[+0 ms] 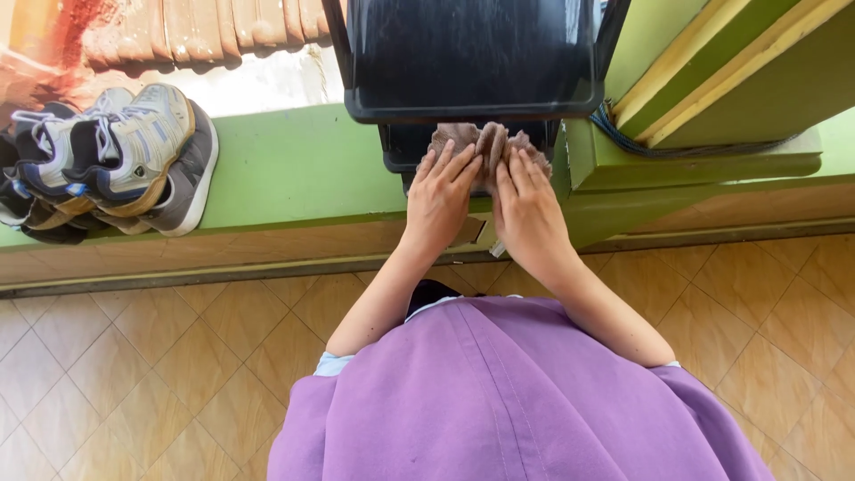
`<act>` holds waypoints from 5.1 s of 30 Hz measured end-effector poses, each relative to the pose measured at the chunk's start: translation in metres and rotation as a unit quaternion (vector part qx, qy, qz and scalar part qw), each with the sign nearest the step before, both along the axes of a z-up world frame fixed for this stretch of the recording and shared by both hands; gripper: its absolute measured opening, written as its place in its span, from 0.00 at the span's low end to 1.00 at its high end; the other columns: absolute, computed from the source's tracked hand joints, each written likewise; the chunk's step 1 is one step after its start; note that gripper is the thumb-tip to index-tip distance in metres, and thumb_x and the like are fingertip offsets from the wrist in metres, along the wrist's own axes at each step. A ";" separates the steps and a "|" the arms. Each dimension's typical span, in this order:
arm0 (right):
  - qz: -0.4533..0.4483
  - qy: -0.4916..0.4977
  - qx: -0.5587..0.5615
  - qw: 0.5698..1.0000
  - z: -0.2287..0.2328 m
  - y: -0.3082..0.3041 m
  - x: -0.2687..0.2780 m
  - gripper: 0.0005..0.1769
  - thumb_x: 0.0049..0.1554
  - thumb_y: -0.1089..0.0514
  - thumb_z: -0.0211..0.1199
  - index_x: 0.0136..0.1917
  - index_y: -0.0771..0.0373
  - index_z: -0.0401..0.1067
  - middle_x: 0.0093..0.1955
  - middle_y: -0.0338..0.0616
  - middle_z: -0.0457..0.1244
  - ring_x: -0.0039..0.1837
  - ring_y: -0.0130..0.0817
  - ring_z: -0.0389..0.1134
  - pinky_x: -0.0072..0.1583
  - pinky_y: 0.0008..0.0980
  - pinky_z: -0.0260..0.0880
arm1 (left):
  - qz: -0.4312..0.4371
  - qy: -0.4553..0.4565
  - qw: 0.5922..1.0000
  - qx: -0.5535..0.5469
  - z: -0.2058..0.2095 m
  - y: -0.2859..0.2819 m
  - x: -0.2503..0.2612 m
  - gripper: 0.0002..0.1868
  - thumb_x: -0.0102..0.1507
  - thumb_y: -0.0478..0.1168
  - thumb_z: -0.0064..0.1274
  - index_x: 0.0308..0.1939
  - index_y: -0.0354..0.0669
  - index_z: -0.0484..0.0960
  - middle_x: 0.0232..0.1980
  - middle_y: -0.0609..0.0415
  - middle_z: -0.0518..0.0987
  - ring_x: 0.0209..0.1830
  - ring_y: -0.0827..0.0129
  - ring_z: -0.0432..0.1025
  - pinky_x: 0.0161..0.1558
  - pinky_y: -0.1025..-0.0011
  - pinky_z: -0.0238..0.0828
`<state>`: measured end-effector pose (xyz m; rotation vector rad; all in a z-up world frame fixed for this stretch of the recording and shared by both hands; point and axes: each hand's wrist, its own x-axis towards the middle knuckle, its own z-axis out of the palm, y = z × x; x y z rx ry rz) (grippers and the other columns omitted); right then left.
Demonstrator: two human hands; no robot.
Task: Cleaning a multi-tier black plastic shoe rack with a cloth.
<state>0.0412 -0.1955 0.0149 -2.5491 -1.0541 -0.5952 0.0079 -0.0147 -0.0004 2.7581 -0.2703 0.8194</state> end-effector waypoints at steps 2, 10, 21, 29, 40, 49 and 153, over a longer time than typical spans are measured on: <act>0.030 0.047 0.025 0.998 0.001 0.004 0.008 0.25 0.64 0.61 0.51 0.69 0.81 0.64 0.75 0.72 0.57 0.78 0.63 0.56 0.79 0.50 0.52 | -0.003 -0.008 1.000 -0.013 -0.001 0.000 0.003 0.21 0.64 0.33 0.52 0.62 0.42 0.81 0.67 0.51 0.77 0.72 0.52 0.67 0.73 0.53 0.57; -0.094 0.198 -0.037 0.975 0.017 0.037 0.062 0.22 0.66 0.58 0.49 0.64 0.80 0.66 0.69 0.70 0.61 0.77 0.62 0.58 0.82 0.49 0.51 | -0.003 0.013 1.000 -0.002 0.002 -0.002 0.003 0.24 0.64 0.30 0.49 0.65 0.42 0.79 0.69 0.49 0.76 0.74 0.53 0.66 0.74 0.53 0.57; -0.058 0.139 -0.086 0.985 0.015 0.019 0.031 0.30 0.68 0.50 0.47 0.61 0.86 0.67 0.67 0.84 0.57 0.73 0.69 0.58 0.76 0.48 0.56 | -0.003 0.007 1.000 0.001 -0.006 -0.002 0.000 0.24 0.64 0.31 0.47 0.66 0.41 0.77 0.72 0.49 0.73 0.76 0.52 0.63 0.76 0.51 0.53; -0.074 0.166 -0.018 0.983 0.005 0.028 0.062 0.28 0.68 0.53 0.43 0.61 0.85 0.68 0.68 0.77 0.61 0.75 0.65 0.58 0.80 0.49 0.53 | 0.001 0.019 1.000 0.016 -0.005 -0.001 0.000 0.27 0.63 0.30 0.47 0.67 0.41 0.76 0.72 0.48 0.72 0.76 0.52 0.62 0.76 0.52 0.53; -0.008 0.003 -0.080 0.997 -0.011 0.022 0.062 0.29 0.66 0.51 0.51 0.59 0.87 0.68 0.68 0.85 0.57 0.75 0.72 0.55 0.77 0.49 0.50 | 0.005 0.029 0.999 0.030 -0.007 -0.002 0.001 0.27 0.63 0.30 0.47 0.67 0.41 0.76 0.72 0.49 0.72 0.76 0.51 0.63 0.76 0.51 0.51; -0.001 -0.009 -0.109 0.994 -0.004 -0.003 0.016 0.29 0.65 0.52 0.51 0.59 0.87 0.68 0.67 0.83 0.59 0.73 0.69 0.58 0.76 0.49 0.52 | 0.003 0.005 1.000 0.013 -0.009 -0.002 0.001 0.25 0.64 0.31 0.48 0.67 0.41 0.76 0.73 0.50 0.72 0.77 0.53 0.63 0.77 0.52 0.52; 0.237 0.041 0.145 0.960 0.011 0.079 0.005 0.14 0.57 0.68 0.65 0.58 0.68 0.77 0.63 0.50 0.69 0.68 0.46 0.69 0.71 0.42 0.68 | 0.046 -0.119 0.788 -0.602 -0.031 0.050 -0.039 0.11 0.67 0.26 0.57 0.54 0.31 0.84 0.51 0.50 0.84 0.48 0.74 0.80 0.51 0.76 0.78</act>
